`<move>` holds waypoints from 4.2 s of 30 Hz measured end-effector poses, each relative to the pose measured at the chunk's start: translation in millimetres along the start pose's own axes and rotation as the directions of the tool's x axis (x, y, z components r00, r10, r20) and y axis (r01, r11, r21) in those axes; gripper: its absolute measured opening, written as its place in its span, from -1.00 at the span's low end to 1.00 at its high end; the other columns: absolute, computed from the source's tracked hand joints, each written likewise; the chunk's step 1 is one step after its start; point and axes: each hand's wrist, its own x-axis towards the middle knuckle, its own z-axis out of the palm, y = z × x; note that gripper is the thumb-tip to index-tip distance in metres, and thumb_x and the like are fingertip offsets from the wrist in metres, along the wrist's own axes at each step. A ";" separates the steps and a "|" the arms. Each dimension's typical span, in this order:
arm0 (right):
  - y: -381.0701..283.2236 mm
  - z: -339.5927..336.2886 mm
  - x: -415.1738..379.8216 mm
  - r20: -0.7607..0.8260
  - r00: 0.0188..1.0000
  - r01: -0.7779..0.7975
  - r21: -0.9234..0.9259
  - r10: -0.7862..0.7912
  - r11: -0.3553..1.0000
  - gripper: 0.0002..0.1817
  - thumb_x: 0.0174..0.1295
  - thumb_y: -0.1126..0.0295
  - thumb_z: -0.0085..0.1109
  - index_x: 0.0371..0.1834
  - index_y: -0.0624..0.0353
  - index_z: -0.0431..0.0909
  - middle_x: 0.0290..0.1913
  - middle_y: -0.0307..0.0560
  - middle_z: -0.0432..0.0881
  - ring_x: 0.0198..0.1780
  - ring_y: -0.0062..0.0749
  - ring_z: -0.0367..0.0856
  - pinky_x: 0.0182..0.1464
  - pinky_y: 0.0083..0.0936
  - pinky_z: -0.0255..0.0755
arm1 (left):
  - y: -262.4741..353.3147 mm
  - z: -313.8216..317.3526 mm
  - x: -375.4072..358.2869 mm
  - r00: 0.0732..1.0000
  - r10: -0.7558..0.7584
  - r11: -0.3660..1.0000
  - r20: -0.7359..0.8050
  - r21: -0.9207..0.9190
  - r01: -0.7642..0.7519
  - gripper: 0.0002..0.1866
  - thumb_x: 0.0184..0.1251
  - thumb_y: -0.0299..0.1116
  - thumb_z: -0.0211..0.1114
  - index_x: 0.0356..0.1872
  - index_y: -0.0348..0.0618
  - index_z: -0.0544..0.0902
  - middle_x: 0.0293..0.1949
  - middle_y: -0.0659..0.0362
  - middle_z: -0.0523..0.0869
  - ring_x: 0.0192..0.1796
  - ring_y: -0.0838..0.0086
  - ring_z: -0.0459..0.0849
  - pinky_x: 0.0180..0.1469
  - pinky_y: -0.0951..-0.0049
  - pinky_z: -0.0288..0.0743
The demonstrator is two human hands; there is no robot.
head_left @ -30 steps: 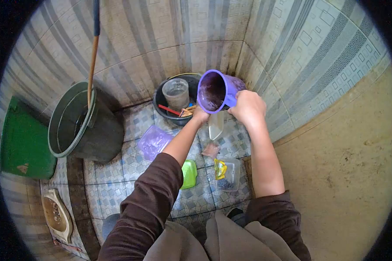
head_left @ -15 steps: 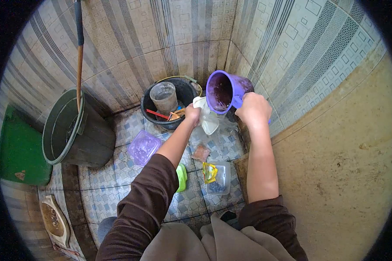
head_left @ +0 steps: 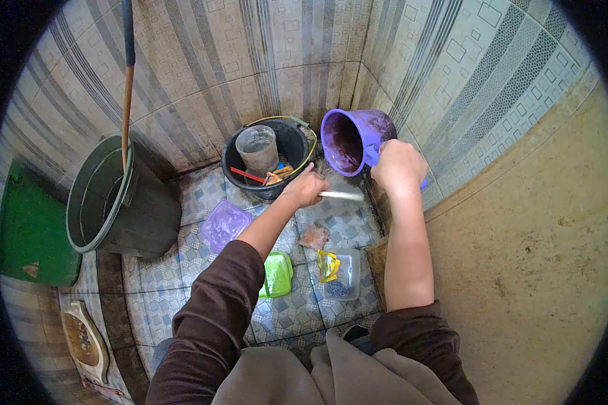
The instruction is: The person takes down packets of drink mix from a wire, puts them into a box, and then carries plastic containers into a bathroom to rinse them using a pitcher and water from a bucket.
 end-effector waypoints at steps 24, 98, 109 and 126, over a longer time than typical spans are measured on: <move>-5.4 8.1 -4.3 -0.084 0.996 0.033 -0.013 -0.034 0.999 -0.80 -0.25 0.48 0.13 -0.48 -0.04 0.59 -0.40 -0.03 0.59 -0.28 -0.16 0.56 -0.25 -0.35 0.43 | -4.1 19.8 27.0 0.850 -0.521 0.689 -0.076 -0.626 0.367 -0.72 -0.05 -0.35 0.17 -0.24 -0.18 0.50 -0.26 -0.19 0.53 -0.16 0.07 0.51 -0.11 0.18 0.36; -25.2 -1.0 7.6 0.167 0.939 0.115 0.671 -0.300 0.732 -0.69 -0.01 0.21 0.14 -0.45 0.30 0.46 -0.62 -0.15 0.49 -0.63 -0.51 0.43 -0.53 -0.54 0.32 | 35.7 170.0 -98.9 0.722 -0.384 0.866 0.576 0.496 0.065 -0.55 0.20 -0.21 -0.14 0.16 0.10 0.29 0.25 0.29 0.13 0.30 0.36 0.01 0.22 -0.11 -0.26; -24.5 13.3 15.0 0.160 0.903 0.215 0.635 -0.398 0.742 -0.69 -0.06 0.19 0.13 -0.49 0.28 0.49 -0.59 0.01 0.52 -0.49 -0.23 0.50 -0.35 -0.38 0.32 | 72.7 30.8 -96.7 0.941 -0.245 0.965 0.232 -0.038 0.260 -0.67 0.08 -0.26 0.08 -0.08 0.02 0.48 0.09 0.25 0.33 0.07 0.34 0.37 0.20 -0.06 -0.06; -105.5 0.9 -35.7 0.032 0.857 0.389 0.613 -0.514 0.688 -0.75 -0.04 0.32 0.11 -0.37 0.29 0.43 -0.51 -0.05 0.48 -0.45 -0.48 0.41 -0.34 -0.51 0.29 | 32.0 120.6 -272.9 -0.056 -0.998 -0.056 0.011 -0.015 0.998 -0.36 0.01 0.04 0.10 0.02 -0.25 0.31 -0.01 -0.02 0.37 0.09 0.15 0.29 0.02 0.22 0.27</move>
